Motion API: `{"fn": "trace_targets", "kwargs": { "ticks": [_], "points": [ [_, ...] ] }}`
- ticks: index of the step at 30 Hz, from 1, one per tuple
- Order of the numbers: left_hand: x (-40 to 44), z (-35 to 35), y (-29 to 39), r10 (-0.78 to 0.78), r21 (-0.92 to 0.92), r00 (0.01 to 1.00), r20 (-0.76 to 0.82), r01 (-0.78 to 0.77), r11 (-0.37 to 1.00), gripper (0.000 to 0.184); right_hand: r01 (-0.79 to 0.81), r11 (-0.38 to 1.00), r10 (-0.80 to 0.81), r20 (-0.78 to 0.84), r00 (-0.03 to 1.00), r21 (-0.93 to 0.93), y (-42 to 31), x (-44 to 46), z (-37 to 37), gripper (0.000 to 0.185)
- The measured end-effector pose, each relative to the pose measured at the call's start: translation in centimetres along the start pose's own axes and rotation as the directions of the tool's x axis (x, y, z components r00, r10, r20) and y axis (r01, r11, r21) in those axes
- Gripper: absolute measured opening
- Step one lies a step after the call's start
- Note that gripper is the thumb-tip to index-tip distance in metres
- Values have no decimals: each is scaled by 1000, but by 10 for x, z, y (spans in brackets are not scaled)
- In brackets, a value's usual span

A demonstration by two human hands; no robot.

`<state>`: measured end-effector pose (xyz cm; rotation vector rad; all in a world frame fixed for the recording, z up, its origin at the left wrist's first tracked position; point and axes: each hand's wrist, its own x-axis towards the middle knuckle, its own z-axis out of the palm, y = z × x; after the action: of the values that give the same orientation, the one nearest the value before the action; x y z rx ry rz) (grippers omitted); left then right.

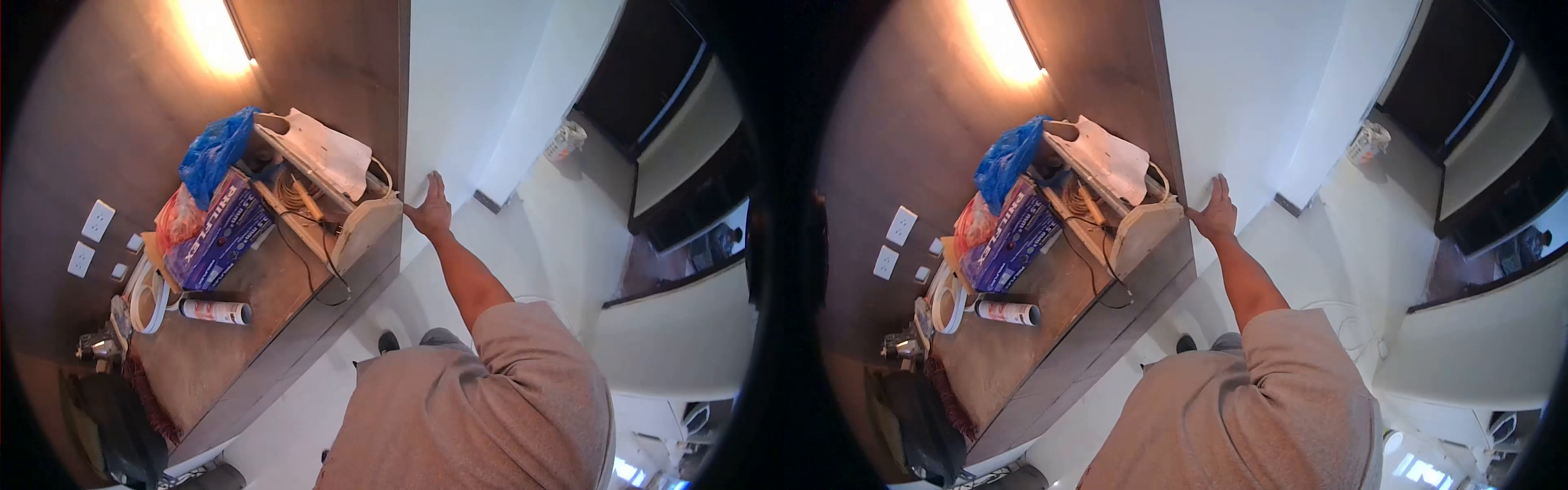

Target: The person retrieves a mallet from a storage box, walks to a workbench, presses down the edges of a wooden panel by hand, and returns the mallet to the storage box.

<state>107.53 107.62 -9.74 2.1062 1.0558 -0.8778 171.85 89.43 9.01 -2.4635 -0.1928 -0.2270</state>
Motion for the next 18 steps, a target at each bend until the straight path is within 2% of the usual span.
{"fn": "trace_targets", "kwargs": {
  "ticks": [6, 9, 11, 13, 15, 17, 18],
  "points": [
    [68, -64, 28, 256, 181, 967, 7, -253, 951, 39, 27, 991, -35, -63, 997, -132, -2, -14, 2, 85],
    [94, -94, 82, 182, 334, 973, 143, -221, 916, 38, 96, 984, -118, -146, 982, -148, 18, -23, 2, 76],
    [69, -120, 124, 141, 285, 983, 114, -168, 944, 39, 123, 979, -151, -176, 973, -164, 31, -31, -5, 72],
    [80, -117, 124, 161, 282, 980, 120, -189, 941, 39, 121, 975, -155, -182, 971, -187, 45, -45, -20, 65],
    [81, -122, 134, 167, 264, 977, 129, -196, 944, 39, 126, 970, -167, -196, 966, -207, 65, -63, -38, 66],
    [80, -122, 136, 182, 255, 971, 158, -218, 942, 39, 167, 953, -234, -265, 935, -251, 95, -82, -52, 63],
    [85, -121, 136, 200, 254, 964, 177, -241, 937, 39, 120, 949, -189, -221, 957, -290, 107, -91, -66, 62]
  ]
}}
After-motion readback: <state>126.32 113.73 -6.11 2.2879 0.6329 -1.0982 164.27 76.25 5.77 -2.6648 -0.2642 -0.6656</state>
